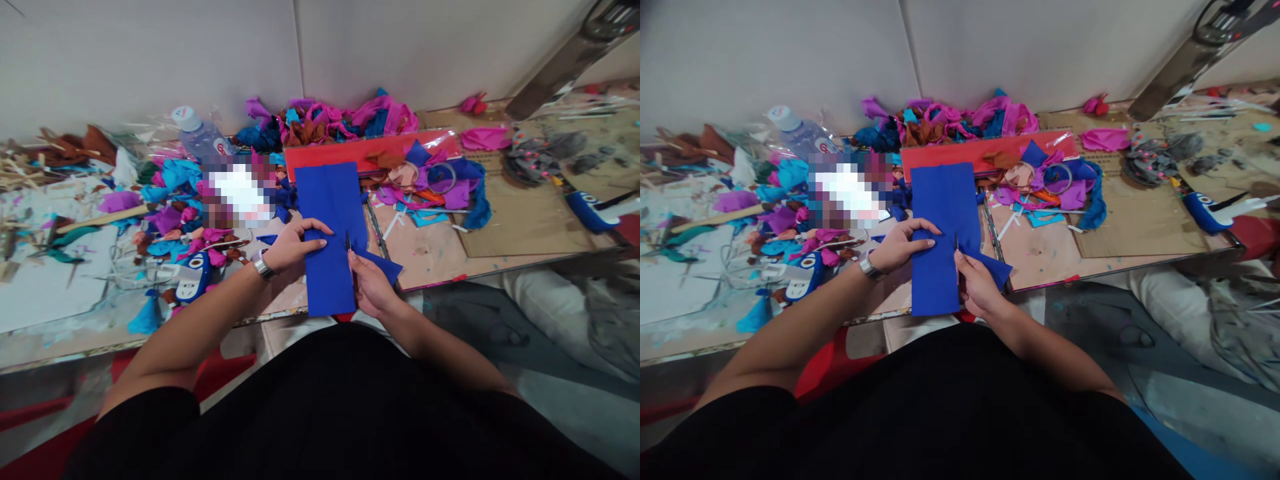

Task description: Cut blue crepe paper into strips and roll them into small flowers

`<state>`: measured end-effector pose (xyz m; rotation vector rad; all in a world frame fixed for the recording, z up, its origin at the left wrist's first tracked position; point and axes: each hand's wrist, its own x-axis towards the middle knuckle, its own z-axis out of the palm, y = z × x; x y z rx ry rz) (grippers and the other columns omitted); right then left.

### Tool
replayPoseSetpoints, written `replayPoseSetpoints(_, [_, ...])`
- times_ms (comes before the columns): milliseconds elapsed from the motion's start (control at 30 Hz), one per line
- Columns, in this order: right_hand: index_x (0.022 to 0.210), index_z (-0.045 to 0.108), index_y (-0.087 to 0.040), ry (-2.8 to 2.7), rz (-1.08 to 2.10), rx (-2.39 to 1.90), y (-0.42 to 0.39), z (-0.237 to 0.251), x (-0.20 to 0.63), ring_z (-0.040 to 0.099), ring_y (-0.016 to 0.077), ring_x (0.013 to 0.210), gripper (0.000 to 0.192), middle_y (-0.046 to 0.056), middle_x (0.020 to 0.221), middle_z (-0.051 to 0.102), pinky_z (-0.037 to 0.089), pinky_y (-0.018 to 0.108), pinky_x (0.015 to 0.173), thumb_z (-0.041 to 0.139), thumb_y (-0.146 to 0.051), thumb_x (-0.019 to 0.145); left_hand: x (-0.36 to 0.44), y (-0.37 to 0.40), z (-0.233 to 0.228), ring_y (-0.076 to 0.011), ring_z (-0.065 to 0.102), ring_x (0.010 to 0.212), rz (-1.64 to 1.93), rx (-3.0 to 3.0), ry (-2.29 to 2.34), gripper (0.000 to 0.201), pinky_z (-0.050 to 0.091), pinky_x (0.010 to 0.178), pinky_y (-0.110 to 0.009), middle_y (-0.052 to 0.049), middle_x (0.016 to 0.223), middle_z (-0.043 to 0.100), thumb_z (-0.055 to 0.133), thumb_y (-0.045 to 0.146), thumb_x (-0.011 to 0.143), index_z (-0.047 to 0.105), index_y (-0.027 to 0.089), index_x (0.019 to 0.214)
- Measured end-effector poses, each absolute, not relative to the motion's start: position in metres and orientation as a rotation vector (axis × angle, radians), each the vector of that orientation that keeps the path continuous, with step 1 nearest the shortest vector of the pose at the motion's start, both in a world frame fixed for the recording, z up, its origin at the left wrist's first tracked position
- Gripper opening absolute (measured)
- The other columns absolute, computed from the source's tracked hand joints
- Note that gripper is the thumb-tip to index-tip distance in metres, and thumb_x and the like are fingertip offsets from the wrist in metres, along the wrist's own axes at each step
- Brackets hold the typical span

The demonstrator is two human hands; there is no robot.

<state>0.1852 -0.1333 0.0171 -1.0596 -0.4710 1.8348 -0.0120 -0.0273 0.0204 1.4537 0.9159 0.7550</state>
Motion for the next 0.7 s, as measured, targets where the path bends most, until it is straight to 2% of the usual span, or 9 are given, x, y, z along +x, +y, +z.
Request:
replayPoseSetpoints(533, [0.086,0.057,-0.024,-0.476,1.851,-1.034,-0.1336,0.0171,0.1854,0.029,0.0060,0.041,0.051,-0.010,0.056,0.046,0.011,0.025,0.037,0.089,-0.063,0.076,-0.0111,-0.0292,0.0219,-0.0182,0.066,0.089,0.746,1.444,0.914,0.033,0.053,0.080,-0.030,-0.007,0.106,0.075,0.086,0.036,0.076,0.079,0.019,0.104])
replayPoseSetpoints(600, [0.086,0.059,-0.024,-0.469,1.857,-1.035,-0.1346,0.0164,0.1851,0.032,0.0067,0.041,0.051,-0.009,0.056,0.048,0.015,0.025,0.037,0.088,-0.064,0.077,-0.0114,-0.0290,0.0212,-0.0181,0.067,0.090,0.752,1.436,0.906,0.033,0.053,0.081,-0.030,-0.007,0.108,0.075,0.086,0.036,0.077,0.078,0.019,0.105])
replayPoseSetpoints(700, [0.088,0.063,-0.023,-0.445,1.852,-1.050,-0.1371,0.0153,0.1843,0.041,0.0092,0.045,0.051,-0.007,0.057,0.053,0.028,0.025,0.041,0.087,-0.066,0.077,-0.0118,-0.0283,0.0199,-0.0180,0.068,0.092,0.777,1.432,0.905,0.032,0.053,0.082,-0.030,-0.007,0.109,0.076,0.086,0.035,0.078,0.078,0.019,0.105])
